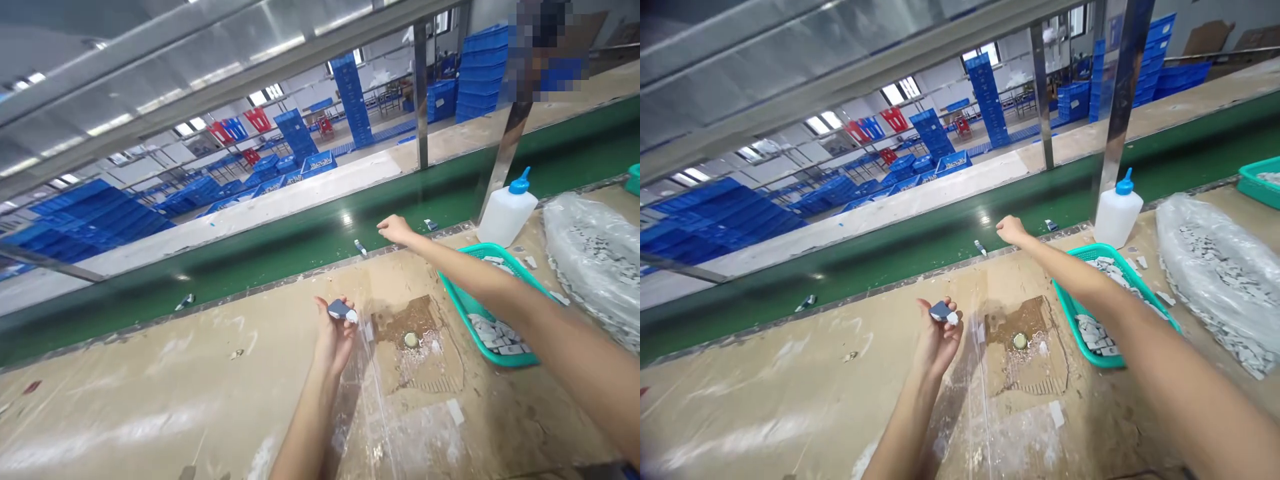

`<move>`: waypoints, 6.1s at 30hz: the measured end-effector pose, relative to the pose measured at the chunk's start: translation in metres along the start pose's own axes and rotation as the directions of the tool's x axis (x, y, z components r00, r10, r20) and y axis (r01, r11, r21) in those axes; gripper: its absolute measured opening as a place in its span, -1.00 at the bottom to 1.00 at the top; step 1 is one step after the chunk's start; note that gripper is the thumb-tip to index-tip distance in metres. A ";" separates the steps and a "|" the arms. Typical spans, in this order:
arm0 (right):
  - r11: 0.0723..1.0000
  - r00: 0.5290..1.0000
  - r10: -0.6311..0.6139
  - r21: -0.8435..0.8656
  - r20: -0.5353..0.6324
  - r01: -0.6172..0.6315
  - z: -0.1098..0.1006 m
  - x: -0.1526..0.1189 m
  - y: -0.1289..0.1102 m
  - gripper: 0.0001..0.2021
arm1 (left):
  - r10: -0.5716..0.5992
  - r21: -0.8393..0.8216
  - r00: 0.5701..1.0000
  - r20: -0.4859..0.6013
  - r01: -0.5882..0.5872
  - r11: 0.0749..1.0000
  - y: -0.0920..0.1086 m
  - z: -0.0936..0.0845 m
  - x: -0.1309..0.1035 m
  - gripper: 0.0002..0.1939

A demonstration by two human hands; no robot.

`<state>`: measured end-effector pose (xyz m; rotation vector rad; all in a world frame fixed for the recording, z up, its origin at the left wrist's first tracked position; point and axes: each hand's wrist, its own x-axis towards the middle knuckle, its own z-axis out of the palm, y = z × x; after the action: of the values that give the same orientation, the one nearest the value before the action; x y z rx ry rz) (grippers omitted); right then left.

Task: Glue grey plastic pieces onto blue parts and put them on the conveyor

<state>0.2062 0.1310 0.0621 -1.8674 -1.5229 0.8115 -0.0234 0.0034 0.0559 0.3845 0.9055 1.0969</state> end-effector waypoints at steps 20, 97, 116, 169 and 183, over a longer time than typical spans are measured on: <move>0.706 0.965 -0.057 -0.673 0.256 0.220 -0.102 -0.156 0.135 -0.70 | -0.132 0.167 0.957 0.258 0.090 0.982 -0.034 -0.006 0.006 -0.68; 0.738 0.793 -0.593 -0.299 0.141 0.605 0.025 -0.219 0.063 -0.84 | -0.035 0.066 0.934 0.355 0.013 0.998 -0.040 -0.025 0.026 -0.66; 0.737 0.774 -0.633 -0.322 -0.022 0.594 0.020 -0.223 0.056 -0.67 | 0.020 0.078 0.950 0.311 -0.047 0.996 -0.038 -0.022 0.024 -0.78; 0.812 0.819 -0.573 0.170 0.043 0.559 0.008 -0.219 0.062 -0.61 | -0.071 0.446 0.947 0.313 -0.080 0.891 -0.068 -0.007 -0.015 -0.67; 0.877 0.907 -0.417 0.287 0.055 0.385 0.020 -0.215 0.072 -0.76 | -0.122 0.364 0.974 0.190 0.045 0.930 -0.090 -0.011 -0.013 -0.55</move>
<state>0.2013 -0.0912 0.0138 -1.2644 -1.6977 0.8862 0.0197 -0.0491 -0.0056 0.7432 0.9241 0.7922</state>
